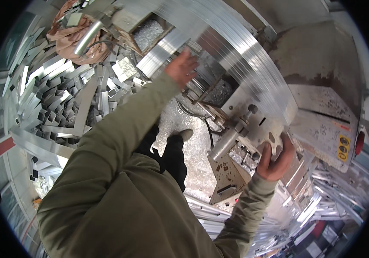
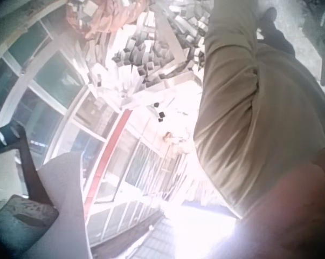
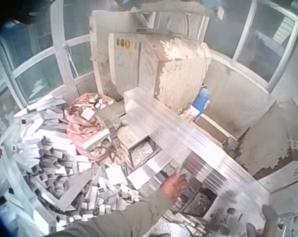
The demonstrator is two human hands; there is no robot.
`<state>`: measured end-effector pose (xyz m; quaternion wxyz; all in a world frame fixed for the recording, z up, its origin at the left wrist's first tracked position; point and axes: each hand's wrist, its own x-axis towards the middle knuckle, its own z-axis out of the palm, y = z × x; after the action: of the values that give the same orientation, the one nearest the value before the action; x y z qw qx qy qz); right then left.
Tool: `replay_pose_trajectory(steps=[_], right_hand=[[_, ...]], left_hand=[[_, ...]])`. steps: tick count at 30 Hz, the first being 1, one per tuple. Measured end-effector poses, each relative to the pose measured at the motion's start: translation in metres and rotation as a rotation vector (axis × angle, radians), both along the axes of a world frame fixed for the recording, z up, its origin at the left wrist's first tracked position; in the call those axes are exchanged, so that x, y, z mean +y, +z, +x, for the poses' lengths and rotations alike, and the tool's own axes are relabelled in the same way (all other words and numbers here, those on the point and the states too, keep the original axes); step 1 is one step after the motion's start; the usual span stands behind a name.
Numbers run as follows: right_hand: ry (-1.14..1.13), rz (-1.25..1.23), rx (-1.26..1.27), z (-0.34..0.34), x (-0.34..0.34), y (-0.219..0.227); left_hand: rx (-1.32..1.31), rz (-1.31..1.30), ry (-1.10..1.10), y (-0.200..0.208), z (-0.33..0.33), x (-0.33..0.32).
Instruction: The person repeatedly picks up long aluminum profiles, places them into a cutting machine, operates the cutting mechanism, and removes the cut pieces. The cut pieces are dropped onto a pile on the floor.
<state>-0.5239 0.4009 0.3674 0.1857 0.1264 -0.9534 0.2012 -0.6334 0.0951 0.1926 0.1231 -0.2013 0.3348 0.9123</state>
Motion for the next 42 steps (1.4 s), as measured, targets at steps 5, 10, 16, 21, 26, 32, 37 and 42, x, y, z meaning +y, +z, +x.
replay_pose_trajectory(steps=[5,10,16,21,26,32,37,42], right_hand=[[0.375,0.278,-0.025,-0.122,-0.069,0.017],[0.339,0.33,-0.197,-0.171,-0.085,-0.006],[0.342,0.281,-0.248,-0.176,-0.078,-0.001],[0.298,0.322,-0.198,-0.135,-0.097,0.069],[0.27,0.271,-0.167,-0.067,-0.068,0.115],[0.102,0.105,-0.483,0.032,-0.044,0.117],[0.083,-0.204,-0.682,0.059,-0.051,0.094],[-0.033,-0.583,-0.702,0.029,-0.085,0.075]], left_hand=[[0.142,0.338,0.085,0.012,-0.036,0.034],[0.227,0.534,0.24,0.024,-0.045,0.06],[0.26,0.64,0.278,0.043,-0.042,0.068],[0.291,0.67,0.225,0.088,-0.019,0.069],[0.277,0.703,0.09,0.135,0.042,0.09],[0.304,0.615,-0.09,0.132,0.117,0.101],[0.214,0.359,-0.238,0.142,0.131,0.073],[0.303,0.058,-0.187,0.135,0.103,0.054]])
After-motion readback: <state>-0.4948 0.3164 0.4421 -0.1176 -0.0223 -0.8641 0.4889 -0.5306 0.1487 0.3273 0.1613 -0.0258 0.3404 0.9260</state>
